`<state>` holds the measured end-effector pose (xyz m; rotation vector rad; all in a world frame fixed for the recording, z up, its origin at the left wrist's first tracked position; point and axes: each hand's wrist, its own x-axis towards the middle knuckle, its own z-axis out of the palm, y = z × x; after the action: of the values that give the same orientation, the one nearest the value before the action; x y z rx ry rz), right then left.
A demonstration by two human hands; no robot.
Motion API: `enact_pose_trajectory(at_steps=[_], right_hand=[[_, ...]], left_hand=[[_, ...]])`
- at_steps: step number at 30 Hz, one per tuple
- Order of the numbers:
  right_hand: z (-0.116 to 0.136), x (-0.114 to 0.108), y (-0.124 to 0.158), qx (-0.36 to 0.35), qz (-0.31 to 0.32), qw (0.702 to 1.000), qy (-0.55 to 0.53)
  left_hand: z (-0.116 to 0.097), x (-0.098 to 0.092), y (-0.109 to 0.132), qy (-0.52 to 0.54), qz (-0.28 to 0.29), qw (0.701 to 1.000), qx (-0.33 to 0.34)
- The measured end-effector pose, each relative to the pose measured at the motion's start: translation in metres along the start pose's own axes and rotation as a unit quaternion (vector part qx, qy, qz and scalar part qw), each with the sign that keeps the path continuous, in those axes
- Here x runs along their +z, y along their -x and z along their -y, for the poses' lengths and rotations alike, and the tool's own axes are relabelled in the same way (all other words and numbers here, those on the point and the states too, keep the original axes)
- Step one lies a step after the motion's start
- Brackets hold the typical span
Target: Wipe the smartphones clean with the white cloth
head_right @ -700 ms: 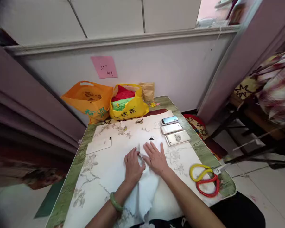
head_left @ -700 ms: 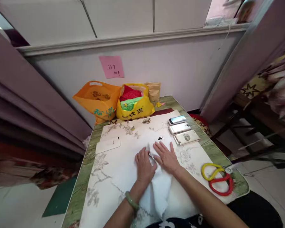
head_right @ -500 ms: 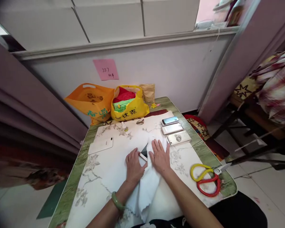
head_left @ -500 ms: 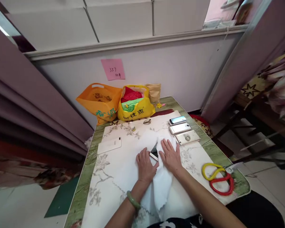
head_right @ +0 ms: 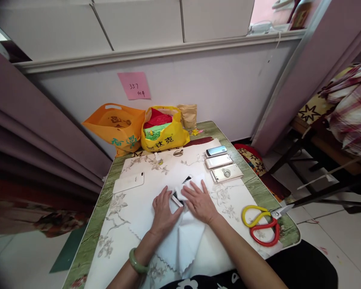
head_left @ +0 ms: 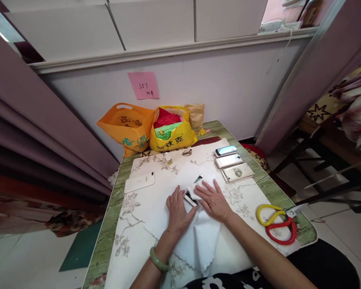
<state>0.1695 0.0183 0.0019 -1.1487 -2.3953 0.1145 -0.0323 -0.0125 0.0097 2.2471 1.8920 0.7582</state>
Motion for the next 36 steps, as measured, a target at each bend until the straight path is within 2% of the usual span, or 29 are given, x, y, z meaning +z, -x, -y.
enact_pose_trajectory(at_steps=[2, 3, 6, 8, 10, 14, 17, 22, 24, 27, 32, 34, 36], right_hand=[[0.000, -0.002, 0.000, -0.046, 0.018, 0.999, -0.014], [0.000, -0.002, 0.001, -0.039, 0.006, 0.999, -0.016], [-0.007, 0.004, 0.006, 0.066, -0.088, 0.994, -0.013], [-0.011, 0.010, 0.009, 0.132, -0.146, 0.980, -0.014], [-0.014, 0.014, 0.011, 0.148, -0.165, 0.975, -0.016], [-0.014, 0.016, 0.011, 0.110, -0.150, 0.982, -0.017], [-0.014, 0.018, 0.010, 0.130, -0.154, 0.979, -0.011], [-0.022, 0.025, 0.011, 0.201, -0.183, 0.962, -0.010], [-0.024, 0.027, 0.012, 0.219, -0.198, 0.955, -0.017], [-0.024, 0.027, 0.012, 0.214, -0.206, 0.955, -0.019], [-0.023, 0.025, 0.012, 0.191, -0.202, 0.960, -0.035], [-0.024, 0.026, 0.011, 0.190, -0.198, 0.961, -0.042], [-0.024, 0.027, 0.011, 0.191, -0.195, 0.961, -0.044]], left_hand=[[-0.001, -0.006, -0.003, 0.026, -0.005, 0.998, 0.054], [-0.003, -0.008, -0.005, 0.033, -0.001, 0.995, 0.090], [-0.011, -0.009, -0.010, 0.020, 0.064, 0.979, 0.193], [-0.015, -0.004, -0.009, -0.005, 0.116, 0.968, 0.221], [-0.017, 0.002, -0.005, -0.028, 0.141, 0.966, 0.215], [-0.017, 0.008, -0.003, -0.058, 0.150, 0.966, 0.204], [-0.022, 0.010, -0.018, -0.077, 0.159, 0.962, 0.207], [-0.035, 0.017, -0.054, -0.096, 0.149, 0.956, 0.235], [-0.037, 0.018, -0.058, -0.098, 0.140, 0.954, 0.245], [-0.033, 0.012, -0.046, -0.099, 0.131, 0.956, 0.241], [-0.016, -0.009, -0.002, -0.108, 0.135, 0.953, 0.249], [-0.014, -0.011, 0.003, -0.112, 0.140, 0.952, 0.247], [-0.018, -0.008, -0.004, -0.105, 0.153, 0.953, 0.240]])
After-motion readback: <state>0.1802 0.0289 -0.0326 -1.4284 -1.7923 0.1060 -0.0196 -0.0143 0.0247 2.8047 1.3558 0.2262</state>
